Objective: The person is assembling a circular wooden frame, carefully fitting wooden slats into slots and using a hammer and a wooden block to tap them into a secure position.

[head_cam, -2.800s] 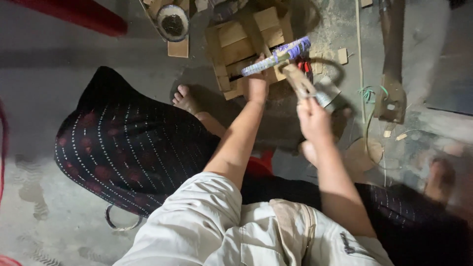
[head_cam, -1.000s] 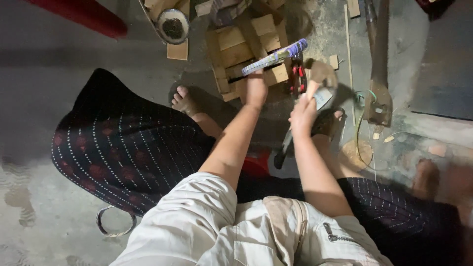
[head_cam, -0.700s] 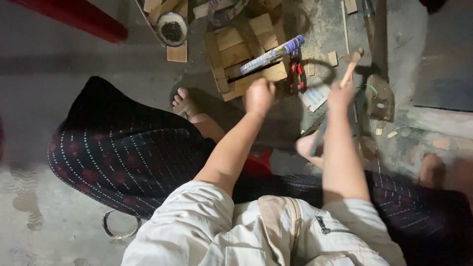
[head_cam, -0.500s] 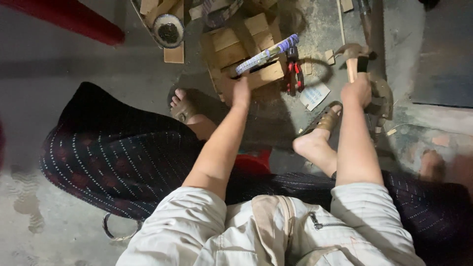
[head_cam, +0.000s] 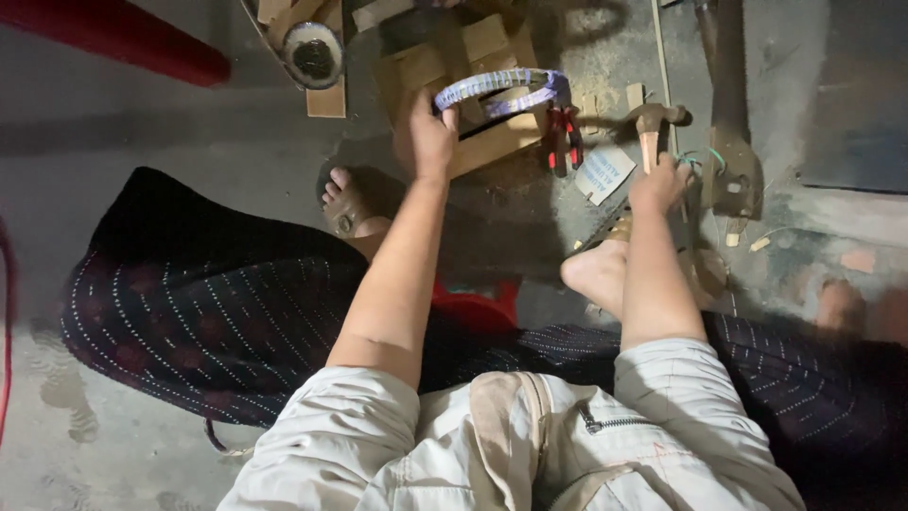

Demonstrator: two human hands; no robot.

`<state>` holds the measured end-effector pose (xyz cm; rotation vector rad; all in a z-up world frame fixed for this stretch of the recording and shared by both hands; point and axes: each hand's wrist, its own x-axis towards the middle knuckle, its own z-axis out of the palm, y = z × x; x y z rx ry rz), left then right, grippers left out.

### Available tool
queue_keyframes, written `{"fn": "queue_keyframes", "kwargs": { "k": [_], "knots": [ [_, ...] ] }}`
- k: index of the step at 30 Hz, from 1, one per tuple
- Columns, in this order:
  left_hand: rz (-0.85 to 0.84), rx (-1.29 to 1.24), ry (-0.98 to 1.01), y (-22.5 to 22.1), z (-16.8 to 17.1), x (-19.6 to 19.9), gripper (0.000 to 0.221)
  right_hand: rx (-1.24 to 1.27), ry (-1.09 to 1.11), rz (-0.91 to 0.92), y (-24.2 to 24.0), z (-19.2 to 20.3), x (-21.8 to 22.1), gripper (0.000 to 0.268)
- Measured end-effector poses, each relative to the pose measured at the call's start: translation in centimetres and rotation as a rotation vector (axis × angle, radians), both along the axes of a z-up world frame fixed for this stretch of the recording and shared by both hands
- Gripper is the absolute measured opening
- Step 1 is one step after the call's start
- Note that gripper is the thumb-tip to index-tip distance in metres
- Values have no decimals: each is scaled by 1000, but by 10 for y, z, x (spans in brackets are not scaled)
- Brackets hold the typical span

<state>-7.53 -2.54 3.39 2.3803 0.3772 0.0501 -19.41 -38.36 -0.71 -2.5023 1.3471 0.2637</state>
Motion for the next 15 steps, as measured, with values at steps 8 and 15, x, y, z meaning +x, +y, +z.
{"fn": "queue_keyframes", "kwargs": {
  "k": [8,15],
  "knots": [
    [-132,-426,-248,8,-121,21,25,123,-31,366,72,30,31,20],
    [-181,-556,-171,16,-135,18,49,78,53,613,83,-85,21,36]
  ]
}}
